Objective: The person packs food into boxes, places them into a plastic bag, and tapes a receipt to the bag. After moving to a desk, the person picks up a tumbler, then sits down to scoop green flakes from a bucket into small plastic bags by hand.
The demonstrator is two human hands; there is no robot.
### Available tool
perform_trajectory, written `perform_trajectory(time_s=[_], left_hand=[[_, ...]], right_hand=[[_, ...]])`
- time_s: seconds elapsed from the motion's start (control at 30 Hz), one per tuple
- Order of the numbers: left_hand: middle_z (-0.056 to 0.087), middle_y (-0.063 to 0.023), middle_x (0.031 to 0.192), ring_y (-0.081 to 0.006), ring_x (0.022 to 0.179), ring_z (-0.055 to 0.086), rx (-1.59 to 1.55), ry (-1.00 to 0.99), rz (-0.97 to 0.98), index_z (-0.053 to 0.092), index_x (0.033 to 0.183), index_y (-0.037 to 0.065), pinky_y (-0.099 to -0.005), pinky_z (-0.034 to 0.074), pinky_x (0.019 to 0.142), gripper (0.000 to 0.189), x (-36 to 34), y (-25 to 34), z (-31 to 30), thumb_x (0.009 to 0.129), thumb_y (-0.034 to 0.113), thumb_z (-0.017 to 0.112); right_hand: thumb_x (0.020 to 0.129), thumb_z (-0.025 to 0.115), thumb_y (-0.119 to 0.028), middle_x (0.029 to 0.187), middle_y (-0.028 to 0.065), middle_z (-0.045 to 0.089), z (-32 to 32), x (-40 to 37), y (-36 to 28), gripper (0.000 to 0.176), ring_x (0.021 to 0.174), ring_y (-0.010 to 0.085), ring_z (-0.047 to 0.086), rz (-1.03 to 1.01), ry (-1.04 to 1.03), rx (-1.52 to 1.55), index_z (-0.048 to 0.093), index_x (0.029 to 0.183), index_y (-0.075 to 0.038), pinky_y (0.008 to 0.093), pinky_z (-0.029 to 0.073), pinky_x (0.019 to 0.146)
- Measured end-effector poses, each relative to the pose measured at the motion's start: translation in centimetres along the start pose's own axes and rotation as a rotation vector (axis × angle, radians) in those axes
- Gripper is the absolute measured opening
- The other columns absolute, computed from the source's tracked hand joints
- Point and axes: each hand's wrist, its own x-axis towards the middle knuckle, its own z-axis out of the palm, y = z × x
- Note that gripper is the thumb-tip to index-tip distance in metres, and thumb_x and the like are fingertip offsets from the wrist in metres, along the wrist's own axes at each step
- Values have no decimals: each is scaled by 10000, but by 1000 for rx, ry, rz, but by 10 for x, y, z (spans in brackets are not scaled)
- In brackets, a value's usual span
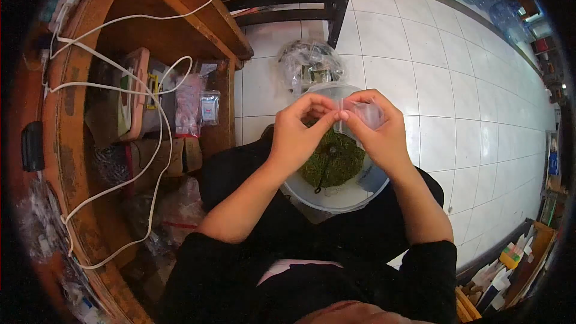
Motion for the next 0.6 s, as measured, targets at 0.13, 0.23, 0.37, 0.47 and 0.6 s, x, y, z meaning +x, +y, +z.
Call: perform_trajectory(time_s=[0.13,0.23,0.37,0.47,0.6], left_hand=[[686,11,956,-68,894,634,14,-35,13,683,1038,29,-236,511,816,120,1,-4,-4,958,96,742],[707,-2,949,-93,876,662,-155,-100,-31,691,1031,17,-251,534,806,128,1,-9,-4,956,106,746],[688,-1,994,-90,919,648,-215,-149,-65,671,1072,21,-250,528,830,136,0,-1,-5,969,91,725],[681,-8,1005,-87,973,642,-132,-104,-36,662,1089,33,-260,522,891,166,-1,2,0,962,109,738],[709,-46,1016,-102,1001,670,6,-115,3,660,1154,55,-273,533,927,249,-3,-2,-1,948,149,762]], right_hand=[[902,782,-137,1032,52,724,-9,-1,-5,218,979,102,641,82,-88,37,710,1061,-7,271,515,860],[910,776,-132,1034,58,725,-14,-4,-8,186,954,97,643,214,-93,43,699,1033,-16,271,517,851],[916,767,-116,991,39,710,-20,-2,-3,153,910,91,642,216,-52,146,673,1000,-28,270,520,835],[917,763,-104,964,22,686,-15,-2,12,155,902,92,638,78,-18,225,658,1003,-31,259,521,827],[922,754,-98,1090,72,703,-13,-5,14,191,958,107,636,104,-3,120,660,1075,-31,247,518,846]])
